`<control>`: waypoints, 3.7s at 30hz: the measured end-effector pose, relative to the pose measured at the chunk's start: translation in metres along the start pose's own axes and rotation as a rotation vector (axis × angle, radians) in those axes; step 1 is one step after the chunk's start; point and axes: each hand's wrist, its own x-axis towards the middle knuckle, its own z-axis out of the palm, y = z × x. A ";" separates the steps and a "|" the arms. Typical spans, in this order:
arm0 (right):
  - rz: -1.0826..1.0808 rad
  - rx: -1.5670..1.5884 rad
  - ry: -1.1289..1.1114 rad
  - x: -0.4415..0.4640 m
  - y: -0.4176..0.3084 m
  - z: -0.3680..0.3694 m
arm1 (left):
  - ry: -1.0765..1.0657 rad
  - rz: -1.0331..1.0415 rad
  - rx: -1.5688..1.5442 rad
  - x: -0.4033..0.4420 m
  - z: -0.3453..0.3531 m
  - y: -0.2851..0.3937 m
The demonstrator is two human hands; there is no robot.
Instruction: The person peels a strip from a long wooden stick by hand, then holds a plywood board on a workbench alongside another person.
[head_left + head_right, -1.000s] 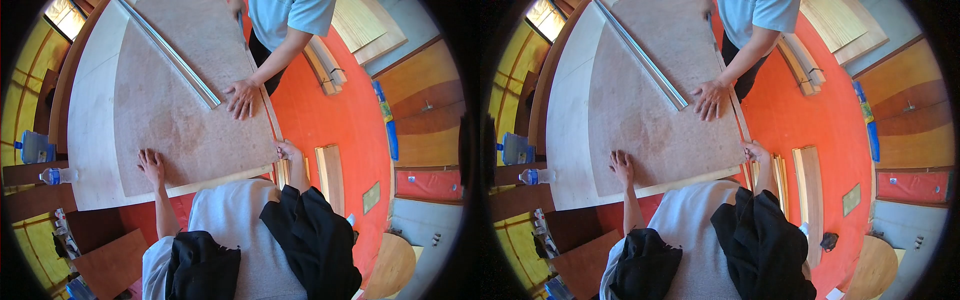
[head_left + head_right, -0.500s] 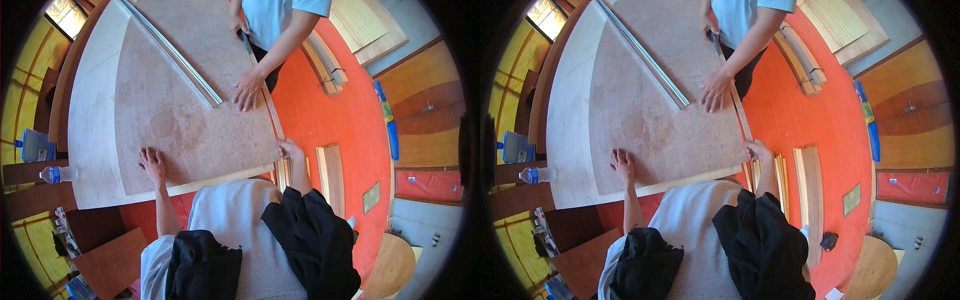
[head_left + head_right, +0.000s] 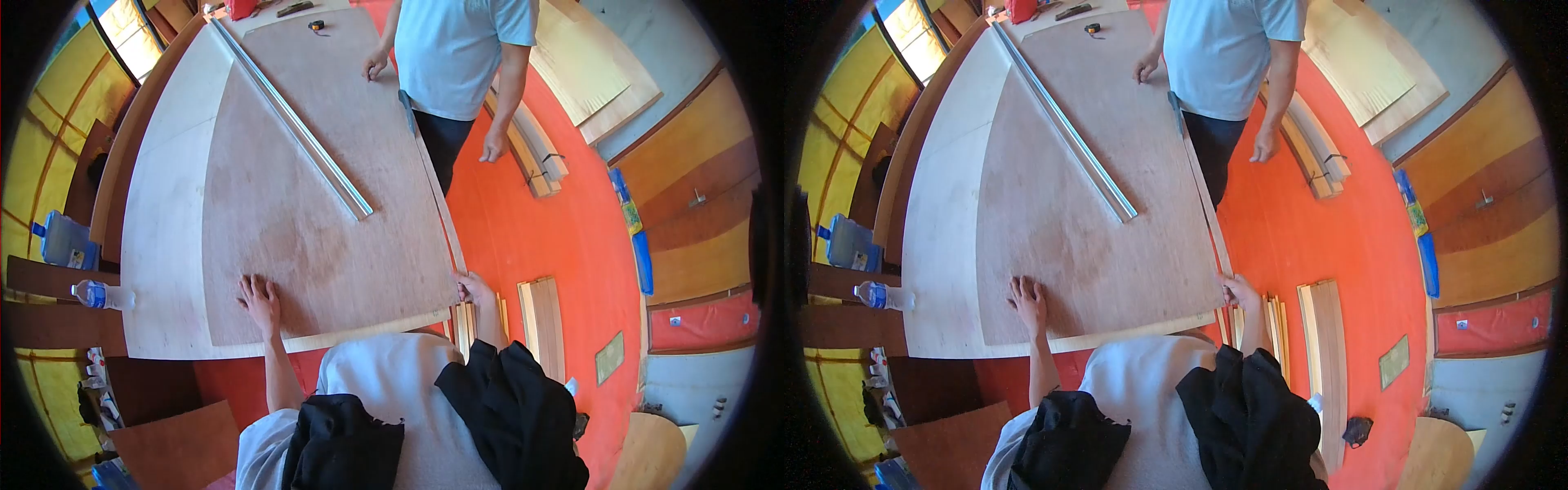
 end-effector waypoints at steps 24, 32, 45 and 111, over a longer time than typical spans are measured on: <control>-0.011 0.128 0.032 -0.012 -0.004 0.009 | 0.014 -0.061 -0.105 -0.002 -0.014 0.006; -0.110 0.281 -0.007 -0.046 -0.025 0.030 | 0.043 -0.053 -0.102 -0.004 -0.009 0.002; -0.245 0.405 -0.114 -0.084 -0.076 0.049 | -0.517 1.046 -0.938 -0.068 0.119 0.231; -0.280 0.596 -0.270 -0.100 -0.111 0.032 | -0.919 1.551 -0.303 -0.107 0.092 0.364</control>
